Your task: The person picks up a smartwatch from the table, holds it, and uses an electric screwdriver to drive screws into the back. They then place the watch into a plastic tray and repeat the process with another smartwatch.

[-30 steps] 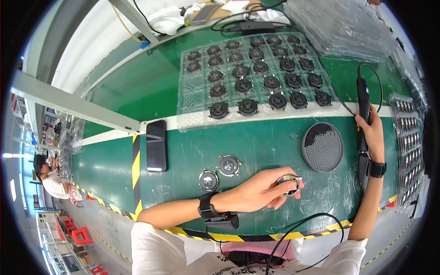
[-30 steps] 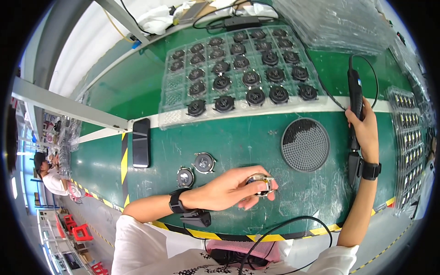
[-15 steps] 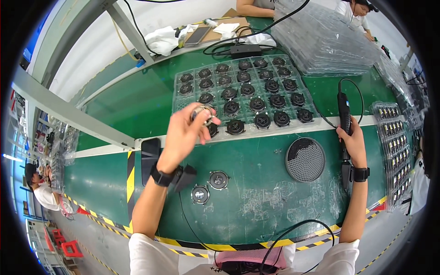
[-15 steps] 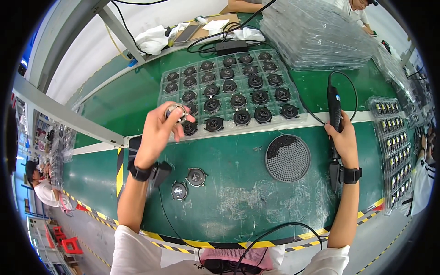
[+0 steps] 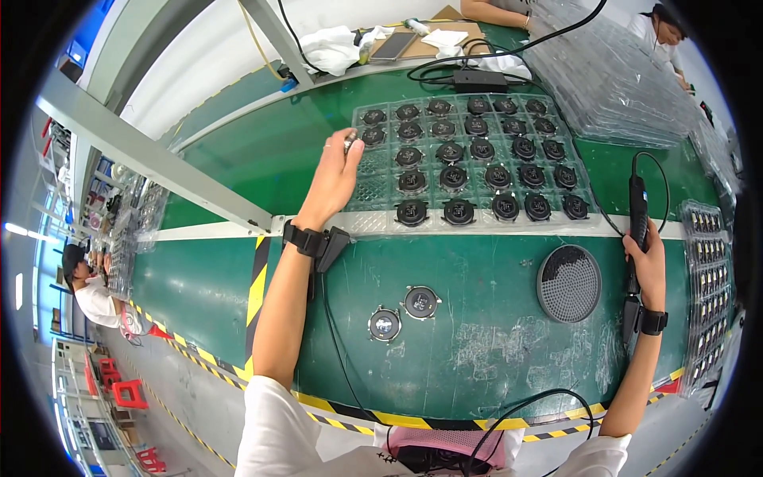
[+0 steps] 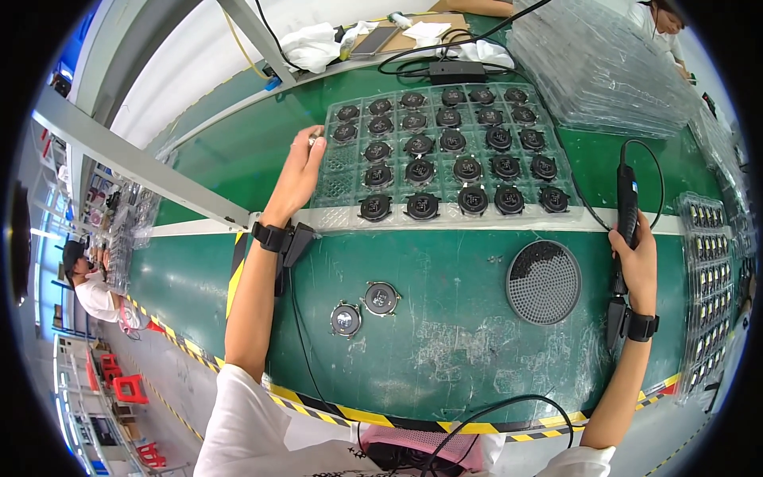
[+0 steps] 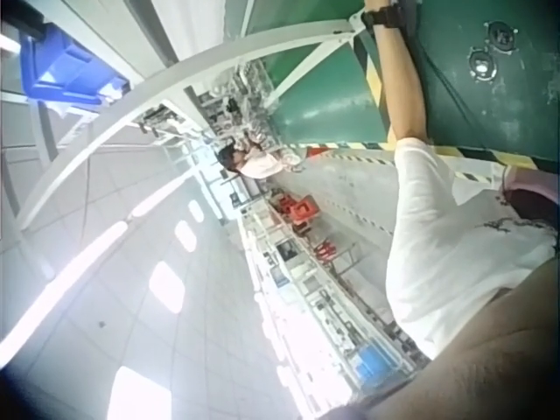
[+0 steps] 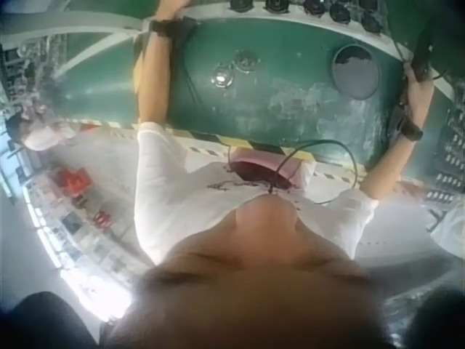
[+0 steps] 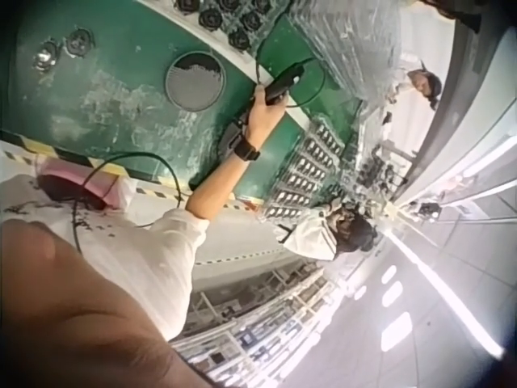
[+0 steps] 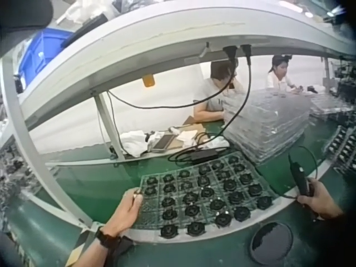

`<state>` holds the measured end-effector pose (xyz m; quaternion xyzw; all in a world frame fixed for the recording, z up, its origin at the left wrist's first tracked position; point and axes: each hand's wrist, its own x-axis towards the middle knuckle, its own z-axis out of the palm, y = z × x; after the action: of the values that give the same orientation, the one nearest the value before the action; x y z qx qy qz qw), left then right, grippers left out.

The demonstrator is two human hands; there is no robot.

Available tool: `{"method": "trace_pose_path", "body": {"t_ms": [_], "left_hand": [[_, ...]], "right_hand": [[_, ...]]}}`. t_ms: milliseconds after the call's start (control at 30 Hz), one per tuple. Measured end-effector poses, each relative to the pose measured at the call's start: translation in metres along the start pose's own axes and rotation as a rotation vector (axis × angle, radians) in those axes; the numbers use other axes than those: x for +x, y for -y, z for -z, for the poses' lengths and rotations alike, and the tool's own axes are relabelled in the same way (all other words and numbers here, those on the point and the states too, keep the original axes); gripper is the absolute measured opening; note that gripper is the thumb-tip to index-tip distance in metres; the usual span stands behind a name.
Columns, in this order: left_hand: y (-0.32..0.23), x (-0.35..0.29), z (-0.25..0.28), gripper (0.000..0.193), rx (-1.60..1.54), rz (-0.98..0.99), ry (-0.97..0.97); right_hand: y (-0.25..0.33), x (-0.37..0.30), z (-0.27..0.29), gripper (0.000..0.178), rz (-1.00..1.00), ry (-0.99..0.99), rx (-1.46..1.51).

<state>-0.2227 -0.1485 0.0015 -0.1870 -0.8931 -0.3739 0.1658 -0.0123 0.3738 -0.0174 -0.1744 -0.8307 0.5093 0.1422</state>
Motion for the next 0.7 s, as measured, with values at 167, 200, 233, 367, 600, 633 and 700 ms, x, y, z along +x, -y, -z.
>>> {"method": "trace_pose_path", "body": {"t_ms": [167,200,233,367,600,633,700], "left_hand": [[0.02,-0.012,-0.003,0.045,0.186,-0.331,0.157],[0.016,-0.016,-0.001,0.047,0.252,-0.321,0.15],[0.009,-0.021,0.002,0.048,0.318,-0.311,0.143],[-0.071,-0.035,0.036,0.056,0.324,-0.152,0.582],[-0.167,-0.174,0.056,0.071,0.343,-0.353,0.894],[-0.165,-0.192,0.056,0.074,0.345,-0.304,0.898],[-0.157,-0.216,0.053,0.079,0.354,-0.192,0.902]], "right_hand": [[0.004,-0.003,-0.004,0.057,-0.018,0.004,0.005],[0.003,-0.003,-0.006,0.057,-0.018,0.003,0.009],[0.002,-0.004,-0.007,0.057,-0.017,0.003,0.014],[-0.014,0.0,0.004,0.047,0.014,0.013,-0.005],[0.025,-0.004,0.016,0.04,-0.034,-0.091,0.29],[0.03,-0.007,0.015,0.04,0.011,-0.123,0.399],[0.052,-0.018,0.006,0.041,0.044,-0.147,0.467]]}}
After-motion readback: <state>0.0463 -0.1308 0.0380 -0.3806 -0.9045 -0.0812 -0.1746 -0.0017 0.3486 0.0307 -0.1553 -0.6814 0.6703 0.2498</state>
